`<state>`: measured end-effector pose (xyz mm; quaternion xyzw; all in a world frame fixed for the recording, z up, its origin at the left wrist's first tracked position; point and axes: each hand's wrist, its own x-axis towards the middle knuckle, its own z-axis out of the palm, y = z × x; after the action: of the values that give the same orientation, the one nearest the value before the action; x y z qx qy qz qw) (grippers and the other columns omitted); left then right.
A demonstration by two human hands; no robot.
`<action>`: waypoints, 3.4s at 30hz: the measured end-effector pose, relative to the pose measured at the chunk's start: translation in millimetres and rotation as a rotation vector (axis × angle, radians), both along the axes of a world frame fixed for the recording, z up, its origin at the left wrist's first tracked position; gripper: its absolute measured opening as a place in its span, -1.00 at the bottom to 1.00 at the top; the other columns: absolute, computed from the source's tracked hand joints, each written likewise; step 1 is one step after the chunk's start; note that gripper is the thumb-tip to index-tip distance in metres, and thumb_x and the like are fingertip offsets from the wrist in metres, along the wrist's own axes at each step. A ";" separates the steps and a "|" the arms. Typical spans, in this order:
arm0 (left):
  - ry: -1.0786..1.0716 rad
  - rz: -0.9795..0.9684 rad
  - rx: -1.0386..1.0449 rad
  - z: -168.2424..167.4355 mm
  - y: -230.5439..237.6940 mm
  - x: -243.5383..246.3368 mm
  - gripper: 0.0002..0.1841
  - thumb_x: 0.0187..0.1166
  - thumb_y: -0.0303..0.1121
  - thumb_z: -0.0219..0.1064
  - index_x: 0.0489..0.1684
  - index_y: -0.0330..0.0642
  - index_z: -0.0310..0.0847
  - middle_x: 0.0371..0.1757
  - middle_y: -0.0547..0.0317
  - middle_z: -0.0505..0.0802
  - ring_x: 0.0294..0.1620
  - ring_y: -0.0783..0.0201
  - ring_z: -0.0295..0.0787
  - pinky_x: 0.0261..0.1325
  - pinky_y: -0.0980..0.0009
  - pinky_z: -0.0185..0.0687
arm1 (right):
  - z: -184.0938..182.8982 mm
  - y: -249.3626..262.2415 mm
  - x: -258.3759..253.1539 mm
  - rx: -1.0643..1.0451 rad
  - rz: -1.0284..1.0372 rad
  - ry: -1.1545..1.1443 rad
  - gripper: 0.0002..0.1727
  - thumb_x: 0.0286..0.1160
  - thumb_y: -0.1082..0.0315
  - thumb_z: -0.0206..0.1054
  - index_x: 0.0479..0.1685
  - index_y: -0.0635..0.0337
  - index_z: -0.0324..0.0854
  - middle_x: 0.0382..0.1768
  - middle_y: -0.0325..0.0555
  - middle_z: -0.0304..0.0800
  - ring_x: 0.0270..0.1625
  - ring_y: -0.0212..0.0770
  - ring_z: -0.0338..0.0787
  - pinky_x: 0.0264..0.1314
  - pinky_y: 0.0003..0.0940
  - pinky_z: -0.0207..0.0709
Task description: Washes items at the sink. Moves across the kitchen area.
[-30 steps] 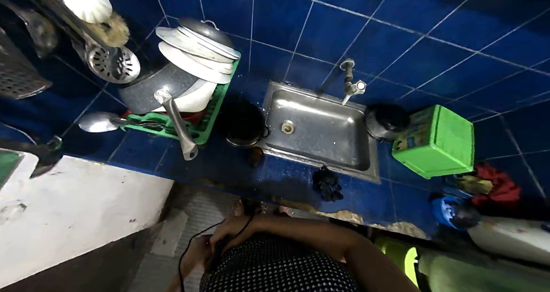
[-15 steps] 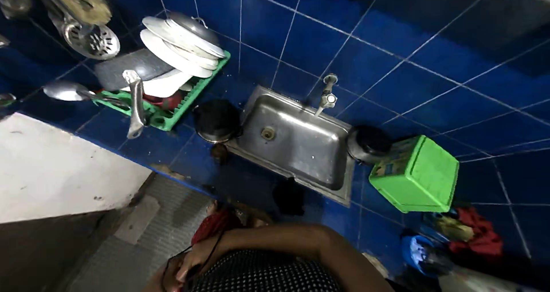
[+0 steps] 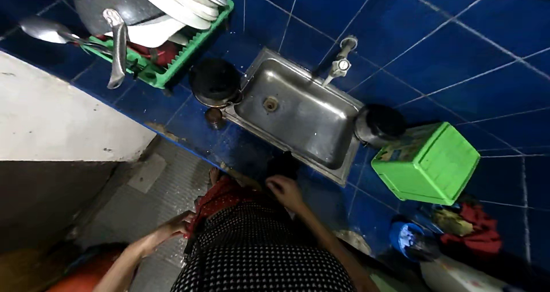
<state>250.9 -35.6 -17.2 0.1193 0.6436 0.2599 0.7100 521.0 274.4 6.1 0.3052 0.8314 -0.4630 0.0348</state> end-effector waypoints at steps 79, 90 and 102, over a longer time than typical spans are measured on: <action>1.304 0.190 0.310 -42.0 206.5 -218.8 -0.12 0.12 -0.10 0.70 0.44 -0.48 0.47 0.32 -0.56 0.66 0.17 -0.43 0.73 0.07 -0.34 0.67 | -122.8 321.0 -333.2 0.406 -0.202 0.203 -0.52 0.33 0.49 0.52 0.33 0.18 0.74 0.56 0.25 0.52 0.59 0.29 0.52 0.60 0.20 0.44; 1.264 0.208 0.326 -38.5 214.2 -212.9 -0.11 0.22 -0.27 0.70 0.52 -0.58 0.32 0.37 -0.65 0.58 0.30 -0.43 0.64 0.26 -0.23 0.64 | -130.1 301.2 -432.4 0.377 0.253 0.399 -0.48 0.35 0.51 0.54 0.38 0.04 0.73 0.60 0.07 0.52 0.68 0.10 0.44 0.73 -0.05 0.35; 1.243 0.145 0.614 -21.0 191.0 -200.2 -0.08 0.37 -0.35 0.55 0.68 -0.65 0.08 0.62 -0.74 0.32 0.68 -0.57 0.23 0.71 -0.24 0.21 | -64.1 234.6 -169.0 0.086 -0.826 0.226 -0.47 0.63 0.17 0.36 0.47 0.34 0.58 0.46 0.26 0.63 0.53 0.05 0.63 0.66 -0.05 0.43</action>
<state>50.7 155.5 -38.2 0.3980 0.8344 0.3604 0.1248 352.0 509.1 -58.0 0.5611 0.6565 -0.4335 -0.2575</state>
